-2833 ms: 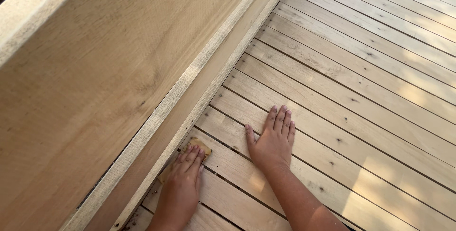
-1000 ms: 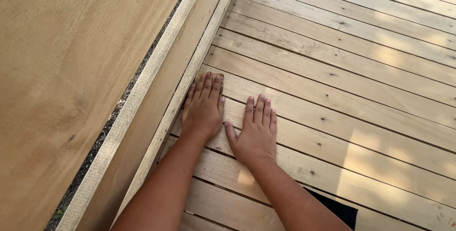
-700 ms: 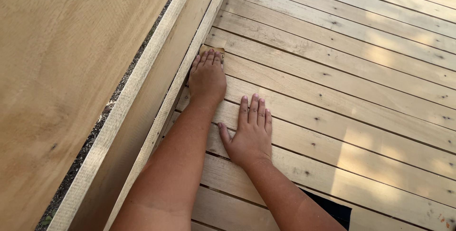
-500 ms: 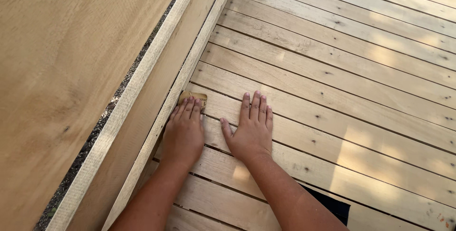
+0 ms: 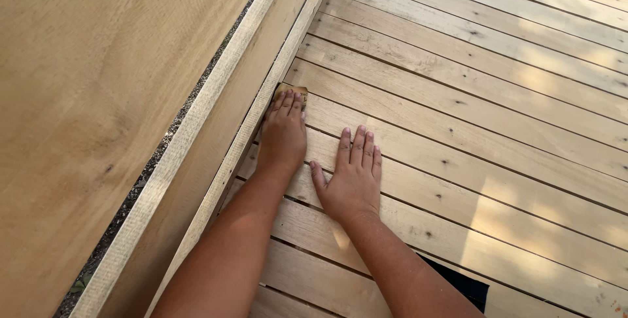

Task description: The person sands the edges and surface of a wooden bed frame using a sanding block. They work along the headboard and side rails, then move to the slatted base, smoothing the wood by hand.

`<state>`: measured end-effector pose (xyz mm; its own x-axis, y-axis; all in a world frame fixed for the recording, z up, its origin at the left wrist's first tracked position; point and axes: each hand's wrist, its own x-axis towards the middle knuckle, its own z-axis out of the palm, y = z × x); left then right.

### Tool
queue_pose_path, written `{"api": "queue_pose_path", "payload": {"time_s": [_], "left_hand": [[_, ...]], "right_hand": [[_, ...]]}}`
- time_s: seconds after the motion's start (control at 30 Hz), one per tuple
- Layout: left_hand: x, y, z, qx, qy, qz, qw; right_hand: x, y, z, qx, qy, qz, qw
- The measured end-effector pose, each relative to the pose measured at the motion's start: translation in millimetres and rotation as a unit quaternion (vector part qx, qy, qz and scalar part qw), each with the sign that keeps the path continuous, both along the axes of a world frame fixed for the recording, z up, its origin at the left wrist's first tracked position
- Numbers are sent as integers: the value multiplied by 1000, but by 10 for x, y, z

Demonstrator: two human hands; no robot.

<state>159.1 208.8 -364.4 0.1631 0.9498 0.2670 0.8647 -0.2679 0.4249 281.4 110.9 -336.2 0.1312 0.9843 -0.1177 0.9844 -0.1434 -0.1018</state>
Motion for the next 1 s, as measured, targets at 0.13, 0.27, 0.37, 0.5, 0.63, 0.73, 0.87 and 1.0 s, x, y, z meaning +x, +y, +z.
{"api": "queue_pose_path", "payload": {"time_s": [0.13, 0.27, 0.37, 0.5, 0.63, 0.73, 0.87, 1.0], "left_hand": [[177, 363, 207, 0, -2, -4, 1000], [-231, -189, 186, -79, -33, -50, 995], [-703, -1106, 90, -82, 9, -48, 995], [-994, -1860, -52, -38, 47, -28, 998], [-761, -1491, -82, -59, 39, -3, 998], [-438, -808, -46, -47, 14, -8, 999], [-47, -59, 17, 2, 14, -14, 1000], [-50, -34, 48, -28, 8, -16, 999]], "right_hand": [[26, 1, 14, 13, 0, 7, 1000], [30, 21, 16, 12, 9, 1, 1000], [19, 35, 4, 11, 17, -4, 1000], [4, 34, -22, -1, 4, -3, 1000], [-2, 27, -35, 1, -7, -2, 1000], [-5, 28, -26, -9, -17, 1, 1000], [11, 34, -2, -6, -9, 2, 1000], [47, 36, -22, 7, -3, 3, 1000]]}}
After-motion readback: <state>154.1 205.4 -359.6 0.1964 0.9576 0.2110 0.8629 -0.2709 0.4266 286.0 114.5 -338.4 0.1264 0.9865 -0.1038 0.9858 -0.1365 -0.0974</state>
